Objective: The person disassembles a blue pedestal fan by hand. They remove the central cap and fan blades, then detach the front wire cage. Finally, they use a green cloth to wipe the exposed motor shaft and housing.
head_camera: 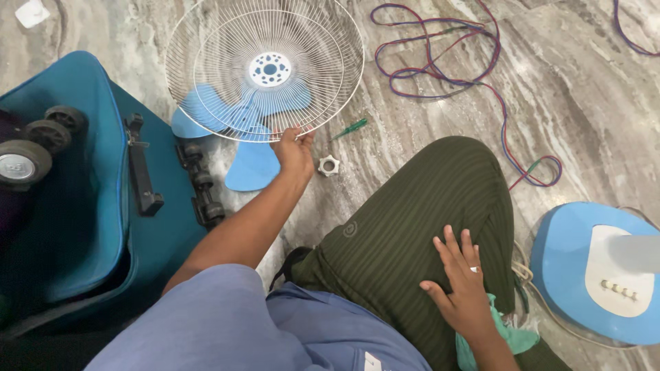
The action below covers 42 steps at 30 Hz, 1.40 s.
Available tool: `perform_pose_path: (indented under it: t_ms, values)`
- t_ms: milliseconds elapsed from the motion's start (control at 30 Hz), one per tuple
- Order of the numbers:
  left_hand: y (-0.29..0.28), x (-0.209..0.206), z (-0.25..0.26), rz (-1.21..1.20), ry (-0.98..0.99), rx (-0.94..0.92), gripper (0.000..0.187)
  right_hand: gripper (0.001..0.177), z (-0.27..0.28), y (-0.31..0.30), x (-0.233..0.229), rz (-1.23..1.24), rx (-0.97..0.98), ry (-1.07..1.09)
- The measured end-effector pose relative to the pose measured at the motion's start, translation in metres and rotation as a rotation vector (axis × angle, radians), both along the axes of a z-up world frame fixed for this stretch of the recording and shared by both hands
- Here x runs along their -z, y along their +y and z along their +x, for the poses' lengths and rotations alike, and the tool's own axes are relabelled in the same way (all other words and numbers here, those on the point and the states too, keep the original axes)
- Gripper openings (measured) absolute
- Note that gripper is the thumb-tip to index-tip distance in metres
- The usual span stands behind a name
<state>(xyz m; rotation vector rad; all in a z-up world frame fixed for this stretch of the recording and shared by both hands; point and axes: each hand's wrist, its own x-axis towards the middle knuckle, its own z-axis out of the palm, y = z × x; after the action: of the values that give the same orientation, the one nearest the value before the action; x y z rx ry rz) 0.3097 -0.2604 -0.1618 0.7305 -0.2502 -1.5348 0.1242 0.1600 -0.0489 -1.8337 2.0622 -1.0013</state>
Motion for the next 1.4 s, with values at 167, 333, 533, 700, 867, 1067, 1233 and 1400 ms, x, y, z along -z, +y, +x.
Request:
perform_pose_path:
  t_ms: [167,333,533,700,867,1067,1233,1400]
  values:
    - [0.005,0.012,0.003,0.053,0.02,0.027,0.068,0.077,0.001,0.0,0.002,-0.007,0.012,0.041]
    - [0.011,0.028,0.005,0.079,0.032,-0.002,0.068,0.077,0.002,-0.001,0.001,-0.017,0.009,0.038]
    - [0.016,0.032,0.006,0.083,-0.059,-0.031,0.07,0.074,0.004,-0.001,0.0,-0.016,0.021,0.029]
    - [0.009,0.046,0.007,0.064,-0.005,0.058,0.066,0.078,0.004,-0.003,0.0,-0.019,-0.003,0.047]
    - [0.029,0.052,0.002,0.13,0.009,0.24,0.063,0.079,0.006,-0.001,-0.003,0.047,-0.006,0.067]
    - [0.113,-0.049,-0.052,-0.065,-0.147,0.627,0.046,0.078,0.014,-0.004,-0.015,0.112,-0.01,0.041]
    - [0.16,-0.147,-0.136,-0.441,-0.127,0.775,0.021,0.085,-0.005,0.007,-0.039,-0.083,0.091,-0.086]
    - [0.222,-0.176,-0.225,-0.567,-0.097,0.862,0.024,0.07,-0.083,0.057,-0.065,-0.165,0.393,0.095]
